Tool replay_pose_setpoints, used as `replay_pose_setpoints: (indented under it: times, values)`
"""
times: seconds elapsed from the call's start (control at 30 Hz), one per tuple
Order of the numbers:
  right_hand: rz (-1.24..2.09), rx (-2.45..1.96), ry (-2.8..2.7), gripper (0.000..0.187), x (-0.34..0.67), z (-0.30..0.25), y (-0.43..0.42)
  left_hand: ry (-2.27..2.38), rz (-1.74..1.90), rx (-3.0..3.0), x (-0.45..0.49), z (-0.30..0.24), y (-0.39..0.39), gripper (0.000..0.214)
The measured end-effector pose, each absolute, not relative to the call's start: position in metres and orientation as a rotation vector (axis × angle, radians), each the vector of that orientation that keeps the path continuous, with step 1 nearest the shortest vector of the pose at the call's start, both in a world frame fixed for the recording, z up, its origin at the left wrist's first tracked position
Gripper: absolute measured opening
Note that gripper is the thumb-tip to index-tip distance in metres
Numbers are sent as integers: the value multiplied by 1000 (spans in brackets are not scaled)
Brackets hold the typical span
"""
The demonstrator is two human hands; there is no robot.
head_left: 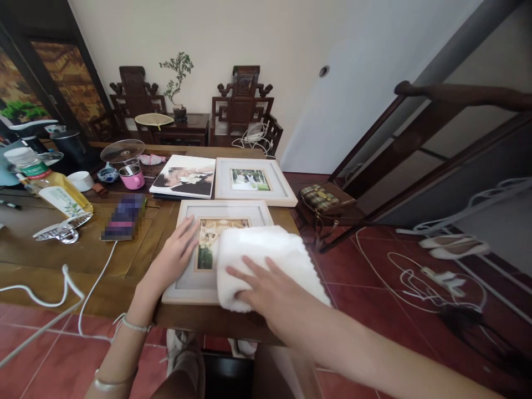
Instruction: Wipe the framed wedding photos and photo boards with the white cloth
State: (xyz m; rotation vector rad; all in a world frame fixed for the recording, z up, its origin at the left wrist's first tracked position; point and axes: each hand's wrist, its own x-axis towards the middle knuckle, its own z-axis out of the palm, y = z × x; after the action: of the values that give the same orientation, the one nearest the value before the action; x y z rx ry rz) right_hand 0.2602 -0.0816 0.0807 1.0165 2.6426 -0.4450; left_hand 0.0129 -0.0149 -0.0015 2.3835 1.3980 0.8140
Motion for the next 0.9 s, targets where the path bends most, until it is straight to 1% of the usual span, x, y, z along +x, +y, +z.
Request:
replay_pose_setpoints:
  times: [0.1,0.2,0.33,0.37,0.43,0.47,0.53,0.63,0.77,0.9]
  values:
    - [-366,1181,2710,65,289,87,-69,1380,796,2395,13,-4,-14,48]
    - [-170,1461,2918,63,309,87,-38,1396,792,2396,13,-7,-13,47]
    - [212,1844,3246,47,305,88,14,1386,812,2391,12,-7,-11,46]
    - [308,1853,3314,45,297,90,25,1380,818,2389,12,-6,-11,46]
    - [447,1683,3429,47,273,92,42,1372,828,2391,12,-6,-10,45]
    - [466,1510,3450,48,258,92,49,1371,834,2394,12,-5,-10,45]
    - [403,1141,3377,48,228,87,58,1378,839,2401,12,-5,-9,45]
    - [292,933,3278,46,196,71,65,1392,845,2412,12,-5,-9,43]
    - [213,1022,3134,46,197,58,66,1384,867,2412,12,-7,-9,41]
    - [204,1223,2977,47,239,66,59,1392,872,2387,12,-10,-10,43]
